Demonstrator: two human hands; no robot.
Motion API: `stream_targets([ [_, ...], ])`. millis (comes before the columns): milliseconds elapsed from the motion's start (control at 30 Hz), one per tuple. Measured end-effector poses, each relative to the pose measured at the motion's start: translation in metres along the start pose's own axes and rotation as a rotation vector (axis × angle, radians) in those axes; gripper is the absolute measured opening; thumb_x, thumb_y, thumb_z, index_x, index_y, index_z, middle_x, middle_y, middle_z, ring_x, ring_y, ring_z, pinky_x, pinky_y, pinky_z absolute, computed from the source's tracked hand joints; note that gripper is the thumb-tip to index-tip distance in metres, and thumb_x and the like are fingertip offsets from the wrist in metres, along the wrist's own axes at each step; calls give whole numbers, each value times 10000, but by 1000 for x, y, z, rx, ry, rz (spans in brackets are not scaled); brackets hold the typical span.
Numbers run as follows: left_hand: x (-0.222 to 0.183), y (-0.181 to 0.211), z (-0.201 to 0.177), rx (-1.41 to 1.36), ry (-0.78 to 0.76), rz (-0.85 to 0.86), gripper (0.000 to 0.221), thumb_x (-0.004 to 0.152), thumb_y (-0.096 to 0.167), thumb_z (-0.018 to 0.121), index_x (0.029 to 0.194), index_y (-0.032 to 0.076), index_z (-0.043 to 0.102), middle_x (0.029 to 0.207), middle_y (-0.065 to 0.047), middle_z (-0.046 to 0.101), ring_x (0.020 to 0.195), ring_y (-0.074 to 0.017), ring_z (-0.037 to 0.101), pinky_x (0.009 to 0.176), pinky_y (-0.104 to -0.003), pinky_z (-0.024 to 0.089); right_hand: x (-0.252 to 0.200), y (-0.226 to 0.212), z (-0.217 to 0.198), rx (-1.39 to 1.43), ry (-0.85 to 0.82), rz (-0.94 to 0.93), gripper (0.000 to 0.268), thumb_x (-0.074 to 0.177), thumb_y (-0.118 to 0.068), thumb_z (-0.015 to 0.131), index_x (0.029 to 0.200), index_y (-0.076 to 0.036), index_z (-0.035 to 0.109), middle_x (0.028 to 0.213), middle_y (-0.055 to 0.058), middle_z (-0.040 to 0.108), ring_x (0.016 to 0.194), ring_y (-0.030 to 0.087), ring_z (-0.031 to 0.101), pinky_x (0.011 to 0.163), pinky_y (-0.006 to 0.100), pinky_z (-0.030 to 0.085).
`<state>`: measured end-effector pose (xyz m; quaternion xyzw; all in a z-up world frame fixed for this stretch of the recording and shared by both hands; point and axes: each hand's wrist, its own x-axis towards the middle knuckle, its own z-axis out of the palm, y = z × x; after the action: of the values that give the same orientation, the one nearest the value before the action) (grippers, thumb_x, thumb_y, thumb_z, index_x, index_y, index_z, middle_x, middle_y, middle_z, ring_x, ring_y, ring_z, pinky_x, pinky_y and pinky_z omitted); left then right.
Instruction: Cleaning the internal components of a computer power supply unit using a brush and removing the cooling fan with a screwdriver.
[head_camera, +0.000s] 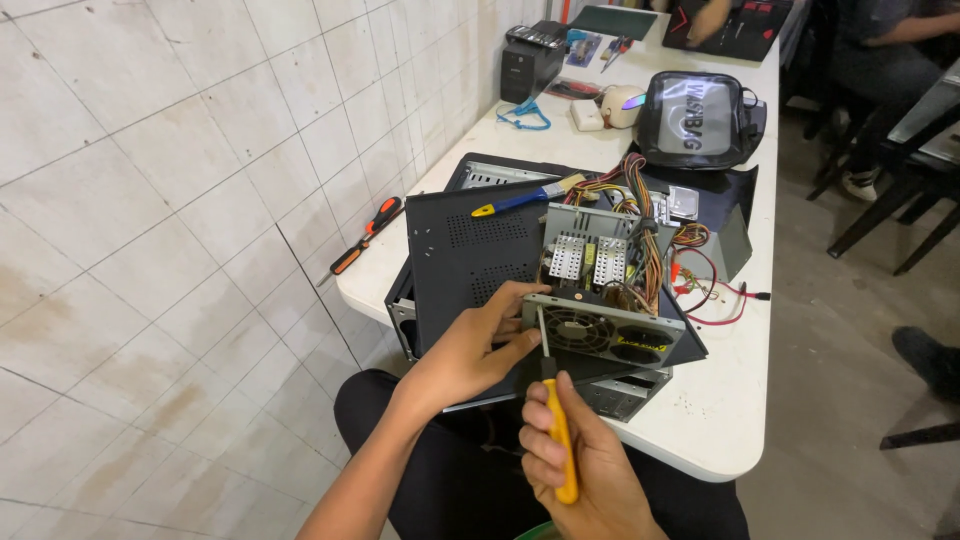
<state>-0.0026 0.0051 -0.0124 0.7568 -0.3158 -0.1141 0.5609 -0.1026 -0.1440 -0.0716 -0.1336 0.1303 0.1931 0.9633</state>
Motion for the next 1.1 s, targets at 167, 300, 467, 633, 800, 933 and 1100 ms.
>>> stream_targets([
  [167, -1, 4, -1, 23, -5, -16, 445, 990, 175, 555, 1426, 159, 465, 1328, -115, 711, 1192, -228, 729, 1037, -317, 543, -2, 4, 9, -74, -1, -9, 280, 1063, -374, 541, 1063, -96, 504, 743, 15, 498, 359, 0, 272, 274, 155, 201],
  [300, -3, 5, -1, 28, -17, -14, 448, 994, 153, 531, 1433, 151, 441, 1286, -107, 728, 1191, -225, 731, 1023, -319, 555, 1, 7, 21, -260, 130, -20, 427, 1072, -445, 450, 1246, -68, 552, 590, -15, 394, 373, 54, 211, 299, 203, 185],
  [467, 0, 0, -1, -16, -11, -33, 450, 1000, 133, 522, 1442, 152, 443, 1308, -109, 718, 1186, -186, 721, 1008, -285, 546, -2, -6, 8, -83, -93, 142, 494, 1048, -295, 377, 1398, 42, 465, 825, 63, 465, 620, 176, 403, 571, 325, 369],
  [633, -4, 11, -2, -1, -24, -33, 475, 994, 117, 497, 1462, 150, 422, 1319, -115, 718, 1217, -217, 714, 1019, -310, 542, -1, 0, 11, -234, 129, 15, 393, 1005, -284, 576, 1265, 8, 614, 1031, 143, 644, 832, 243, 626, 720, 330, 547],
  [800, -3, 2, 0, 26, -14, -11, 491, 1010, 182, 529, 1487, 156, 417, 1221, -85, 737, 1087, -175, 735, 933, -288, 544, 13, 4, 3, -31, -88, 65, 348, 1055, -464, 527, 953, -132, 498, 572, -80, 294, 395, 42, 262, 387, 221, 228],
  [933, -3, 0, -1, 0, -21, -25, 480, 1000, 170, 534, 1467, 160, 428, 1304, -96, 725, 1231, -199, 712, 1054, -305, 532, 10, 1, 9, 13, -157, 196, 571, 1032, -650, 432, 1005, -89, 537, 531, -15, 366, 388, 123, 308, 451, 303, 234],
  [1100, -4, 4, 0, 24, -10, 20, 514, 993, 168, 541, 1489, 163, 406, 1365, -90, 688, 1230, -202, 707, 1062, -302, 521, 12, -2, -1, 114, -176, 106, 227, 1026, -288, 438, 983, -77, 511, 721, 7, 401, 649, 163, 403, 627, 315, 354],
])
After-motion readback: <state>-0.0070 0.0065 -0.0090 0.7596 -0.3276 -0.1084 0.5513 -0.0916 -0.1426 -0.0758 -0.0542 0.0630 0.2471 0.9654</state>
